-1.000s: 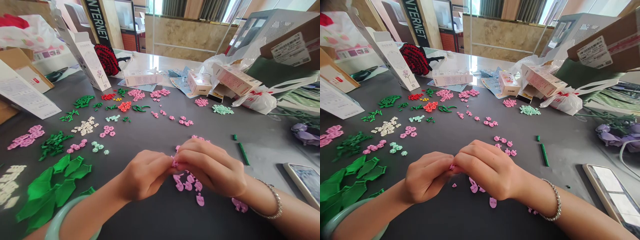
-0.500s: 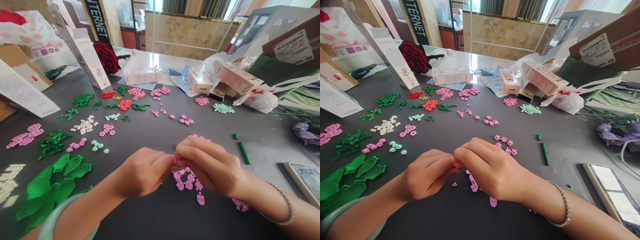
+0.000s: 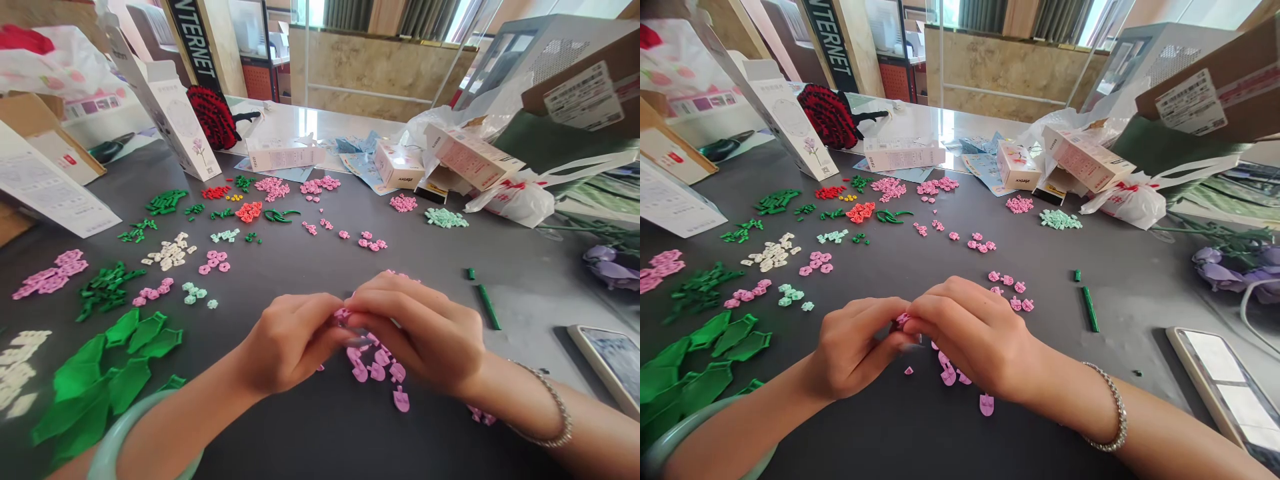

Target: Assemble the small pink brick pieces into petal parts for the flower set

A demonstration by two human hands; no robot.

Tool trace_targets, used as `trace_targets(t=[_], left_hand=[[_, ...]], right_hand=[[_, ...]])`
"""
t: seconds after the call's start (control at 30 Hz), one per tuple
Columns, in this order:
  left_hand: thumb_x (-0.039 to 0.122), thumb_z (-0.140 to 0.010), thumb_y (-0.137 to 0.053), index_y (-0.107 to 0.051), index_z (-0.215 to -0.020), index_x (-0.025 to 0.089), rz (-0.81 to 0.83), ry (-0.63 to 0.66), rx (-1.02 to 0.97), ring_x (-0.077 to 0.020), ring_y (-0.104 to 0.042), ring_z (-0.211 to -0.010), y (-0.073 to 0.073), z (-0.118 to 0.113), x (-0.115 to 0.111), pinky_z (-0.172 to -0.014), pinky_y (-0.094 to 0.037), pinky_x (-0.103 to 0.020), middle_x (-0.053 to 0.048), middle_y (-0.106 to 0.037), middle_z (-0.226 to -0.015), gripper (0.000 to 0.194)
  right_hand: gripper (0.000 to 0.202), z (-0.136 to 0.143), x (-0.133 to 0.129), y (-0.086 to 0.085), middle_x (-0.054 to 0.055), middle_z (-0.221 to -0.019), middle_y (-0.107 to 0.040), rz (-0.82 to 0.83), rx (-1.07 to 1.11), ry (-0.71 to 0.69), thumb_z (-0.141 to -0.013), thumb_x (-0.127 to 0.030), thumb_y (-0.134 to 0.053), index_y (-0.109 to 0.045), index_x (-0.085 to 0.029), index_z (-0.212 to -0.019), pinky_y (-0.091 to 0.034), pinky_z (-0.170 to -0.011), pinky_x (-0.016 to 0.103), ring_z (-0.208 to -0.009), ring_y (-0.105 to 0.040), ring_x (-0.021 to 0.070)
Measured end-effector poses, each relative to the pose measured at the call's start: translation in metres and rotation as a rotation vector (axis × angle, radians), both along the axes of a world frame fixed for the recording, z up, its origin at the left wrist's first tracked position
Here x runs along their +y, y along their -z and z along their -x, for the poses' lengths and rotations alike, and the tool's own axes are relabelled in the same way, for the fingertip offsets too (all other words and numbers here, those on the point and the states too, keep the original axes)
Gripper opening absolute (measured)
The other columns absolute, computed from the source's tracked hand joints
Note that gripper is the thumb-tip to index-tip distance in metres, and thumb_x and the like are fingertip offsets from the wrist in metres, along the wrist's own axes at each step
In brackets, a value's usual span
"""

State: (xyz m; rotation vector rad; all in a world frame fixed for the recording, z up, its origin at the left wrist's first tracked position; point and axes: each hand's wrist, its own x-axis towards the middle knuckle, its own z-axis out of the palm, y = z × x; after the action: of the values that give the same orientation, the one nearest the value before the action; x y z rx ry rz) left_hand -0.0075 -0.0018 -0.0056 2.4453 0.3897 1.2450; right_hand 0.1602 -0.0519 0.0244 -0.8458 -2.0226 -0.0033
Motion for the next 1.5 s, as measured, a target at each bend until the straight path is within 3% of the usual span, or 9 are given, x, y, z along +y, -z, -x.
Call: trace_targets(t=[0.2, 0.7, 0.93, 1.23, 1.5], left_hand=[[0.019, -0.094, -0.039, -0.054, -0.079, 0.015, 0.033, 0.008, -0.03, -0.007, -0.048, -0.043, -0.0006, -0.0014, -0.0018, -0.044, -0.04, -0.017, 0.003, -0.056, -0.054, 0.021], [0.024, -0.096, -0.036, -0.05, -0.066, 0.017, -0.008, -0.034, -0.011, -0.0072, -0.043, -0.041, 0.0022, -0.0013, -0.0016, -0.043, -0.037, -0.018, 0.003, -0.051, -0.048, 0.034], [0.027, -0.097, -0.033, -0.05, -0.064, 0.017, -0.021, -0.062, -0.002, -0.0073, -0.039, -0.039, 0.0034, -0.0016, -0.0017, -0.041, -0.036, -0.018, 0.003, -0.049, -0.046, 0.038], [0.023, -0.096, -0.034, -0.049, -0.065, 0.017, -0.032, -0.031, 0.015, -0.0076, -0.041, -0.041, 0.0051, -0.0006, -0.0012, -0.043, -0.036, -0.019, 0.003, -0.049, -0.048, 0.035], [0.021, -0.096, -0.035, -0.048, -0.067, 0.016, -0.006, 0.007, -0.012, -0.0079, -0.041, -0.044, 0.0021, -0.0012, -0.0019, -0.044, -0.037, -0.019, 0.003, -0.05, -0.051, 0.032]], right_hand=[[0.009, 0.0018, -0.0001, 0.0009, 0.004, -0.072, -0.063, -0.005, 0.004, 0.031, -0.085, -0.005, -0.054, -0.059, -0.012, -0.089, -0.05, -0.058, 0.024, -0.065, -0.058, 0.0111], [0.01, -0.0058, 0.0013, -0.0011, 0.005, -0.07, -0.061, -0.171, -0.197, 0.045, -0.086, -0.005, -0.05, -0.058, -0.012, -0.085, -0.051, -0.067, 0.03, -0.067, -0.057, 0.0137], [0.011, -0.0066, 0.0047, 0.0017, 0.004, -0.07, -0.06, -0.154, -0.15, 0.01, -0.085, -0.006, -0.051, -0.057, -0.015, -0.086, -0.05, -0.055, 0.027, -0.067, -0.057, 0.0144], [0.009, -0.0048, 0.0048, 0.0037, 0.005, -0.07, -0.06, -0.113, -0.117, -0.012, -0.085, -0.006, -0.053, -0.056, -0.014, -0.086, -0.05, -0.056, 0.028, -0.07, -0.058, 0.0151], [0.01, -0.0074, 0.0038, 0.001, 0.006, -0.07, -0.061, -0.202, -0.204, 0.025, -0.085, -0.005, -0.05, -0.058, -0.011, -0.085, -0.052, -0.064, 0.03, -0.067, -0.056, 0.0139]])
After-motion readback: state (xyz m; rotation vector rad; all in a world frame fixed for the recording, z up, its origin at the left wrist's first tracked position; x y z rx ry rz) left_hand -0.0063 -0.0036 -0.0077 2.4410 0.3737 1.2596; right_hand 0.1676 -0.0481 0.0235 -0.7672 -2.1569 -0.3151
